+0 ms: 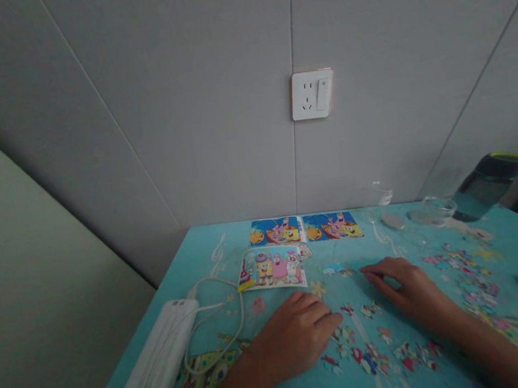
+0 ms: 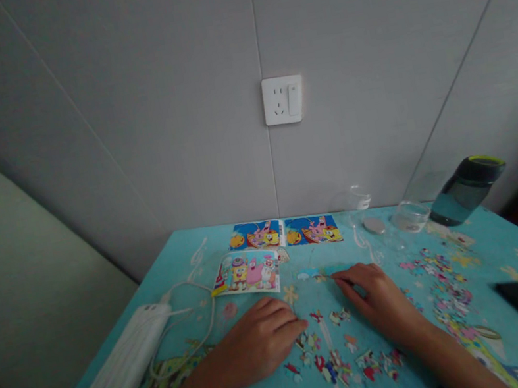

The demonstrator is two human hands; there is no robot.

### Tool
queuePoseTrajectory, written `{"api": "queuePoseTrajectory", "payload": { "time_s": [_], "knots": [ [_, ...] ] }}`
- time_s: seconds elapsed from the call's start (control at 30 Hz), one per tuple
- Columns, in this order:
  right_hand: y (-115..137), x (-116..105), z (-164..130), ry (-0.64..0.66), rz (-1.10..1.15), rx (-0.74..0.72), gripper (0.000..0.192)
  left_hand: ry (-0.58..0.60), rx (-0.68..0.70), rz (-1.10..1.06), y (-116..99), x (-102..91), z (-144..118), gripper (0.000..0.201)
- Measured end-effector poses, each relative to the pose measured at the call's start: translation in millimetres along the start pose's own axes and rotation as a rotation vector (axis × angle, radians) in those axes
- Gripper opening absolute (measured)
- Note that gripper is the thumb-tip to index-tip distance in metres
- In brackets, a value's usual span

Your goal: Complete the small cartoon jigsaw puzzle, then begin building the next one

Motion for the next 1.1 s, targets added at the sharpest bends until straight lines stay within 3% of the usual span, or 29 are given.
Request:
{"api": "queuePoseTrajectory", "payload": {
  "time_s": [0.23,0.43,0.77,1.1],
  "knots": [
    [-1.7,-0.6,0.0,-0.019,0.004,-0.01,0.025,-0.024,0.029,0.012,-3.7,-3.6,-1.5,0.022],
    [-2.3,3.9,-0.2,0.005,0.006,-0.016,0.025,-0.013,0.045,0.019,-6.3,-2.1,-2.4,0.011],
    [4.0,3.0,-1.1,0.023,0.013,-0.013,0.024,0.008,0.126,-0.06,-10.1,-6.3,-10.8,0.038],
    [12.3,1.7,-1.0,0.02,0.006,-0.037,0.026,0.045,0.15,-0.111,-9.8,2.3,-15.2,0.018]
  ]
}}
Point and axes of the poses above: each hand's wrist, its own z-axis towards the middle knuckle, its own x-axis out of the palm, y = z × x, the point moved 10 cm from there along z, towards the middle knuckle, and after that the axes turned 5 degrees about y, right-handed, at the moved point
